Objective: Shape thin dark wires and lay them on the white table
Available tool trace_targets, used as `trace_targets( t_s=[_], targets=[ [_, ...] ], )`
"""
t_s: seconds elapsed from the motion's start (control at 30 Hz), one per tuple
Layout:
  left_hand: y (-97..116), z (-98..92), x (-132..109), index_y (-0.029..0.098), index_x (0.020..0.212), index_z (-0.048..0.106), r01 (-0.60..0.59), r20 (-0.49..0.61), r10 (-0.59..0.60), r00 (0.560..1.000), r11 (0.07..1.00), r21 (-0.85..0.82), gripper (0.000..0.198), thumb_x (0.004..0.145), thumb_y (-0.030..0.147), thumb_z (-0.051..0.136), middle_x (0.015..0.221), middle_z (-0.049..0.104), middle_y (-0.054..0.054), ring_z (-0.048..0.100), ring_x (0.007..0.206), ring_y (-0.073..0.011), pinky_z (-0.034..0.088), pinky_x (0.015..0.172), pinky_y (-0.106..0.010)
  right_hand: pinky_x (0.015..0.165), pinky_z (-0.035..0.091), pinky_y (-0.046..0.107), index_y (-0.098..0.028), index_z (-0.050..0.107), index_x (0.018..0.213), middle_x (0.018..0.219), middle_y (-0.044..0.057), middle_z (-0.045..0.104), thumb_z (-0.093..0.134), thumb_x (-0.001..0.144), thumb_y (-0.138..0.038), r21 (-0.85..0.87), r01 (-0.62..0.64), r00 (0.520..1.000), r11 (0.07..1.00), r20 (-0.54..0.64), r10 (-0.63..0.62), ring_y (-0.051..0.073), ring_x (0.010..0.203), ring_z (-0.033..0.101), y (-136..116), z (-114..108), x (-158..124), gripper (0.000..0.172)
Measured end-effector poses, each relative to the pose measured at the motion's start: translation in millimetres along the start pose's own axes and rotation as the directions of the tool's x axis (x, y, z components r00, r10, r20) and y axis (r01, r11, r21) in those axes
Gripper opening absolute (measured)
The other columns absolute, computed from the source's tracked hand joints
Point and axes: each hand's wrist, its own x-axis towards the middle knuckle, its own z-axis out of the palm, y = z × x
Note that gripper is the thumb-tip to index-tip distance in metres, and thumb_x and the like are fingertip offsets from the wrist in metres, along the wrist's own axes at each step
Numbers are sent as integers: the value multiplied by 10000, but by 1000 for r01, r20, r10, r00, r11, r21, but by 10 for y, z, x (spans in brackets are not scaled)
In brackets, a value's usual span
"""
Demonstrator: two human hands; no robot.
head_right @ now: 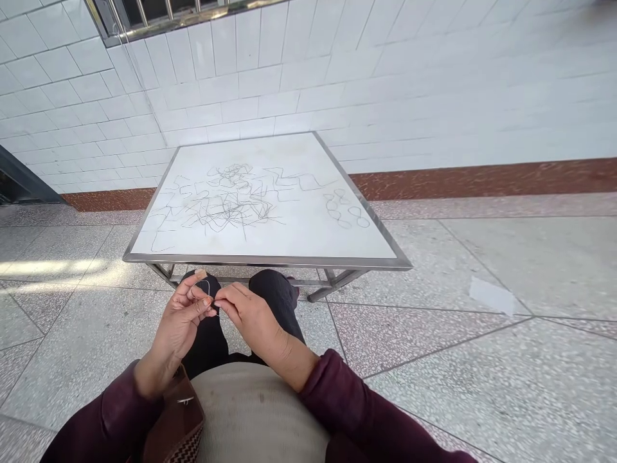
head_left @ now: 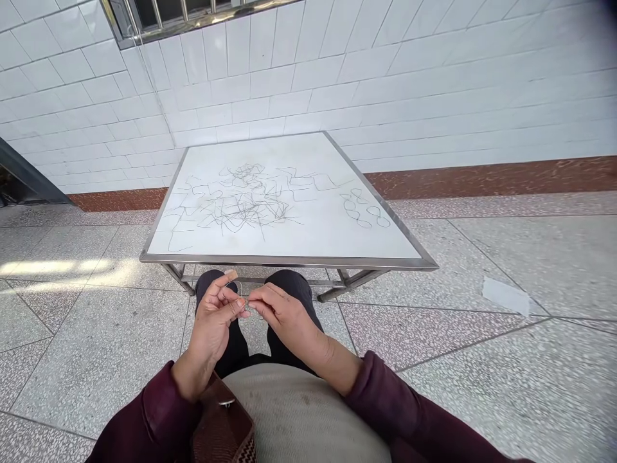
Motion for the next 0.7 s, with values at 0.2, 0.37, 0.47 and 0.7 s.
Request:
trace_targets(
  t_s=[0.2, 0.37, 0.47, 0.7],
  targets=[
    [-56, -12, 8, 212, 1104, 659, -64, 8, 64, 998, 997, 49, 428, 705, 196, 812, 681, 615, 63, 598, 597, -85, 480, 650, -221, 545, 528, 212, -217, 602, 1044, 859, 19, 536, 387, 1020, -194, 168, -118, 990, 979, 92, 104, 89, 574, 557, 14, 36, -40, 217],
    [-150, -50, 26, 224, 1104, 676, -151, 36, 147, 988, 976, 159, 360, 755, 196, 762, 688, 614, 53, 602, 613, -101, 481, 687, -253, 475, 487, 203, -227, 633, 988, 834, 13, 517, 379, 1022, -221, 193, -142, 990, 971, 45, 135, 84, 527, 498, 37, 95, -65, 256],
    [-203, -77, 36, 232, 1137, 666, -207, 39, 203, 978, 955, 211, 360, 784, 198, 731, 708, 618, 47, 600, 626, -108, 484, 700, -265, 438, 456, 192, -227, 634, 934, 806, 6, 522, 414, 1017, -243, 228, -214, 977, 950, 37, 211, 80, 511, 492, 42, 135, -65, 236],
    [-220, -98, 31, 230, 1167, 650, -225, 41, 222, 974, 940, 256, 369, 805, 189, 711, 719, 611, 43, 588, 638, -112, 482, 715, -270, 477, 505, 218, -233, 645, 969, 826, 17, 554, 425, 1013, -260, 277, -200, 979, 940, 30, 200, 100, 552, 545, 85, 161, -61, 226]
  ],
)
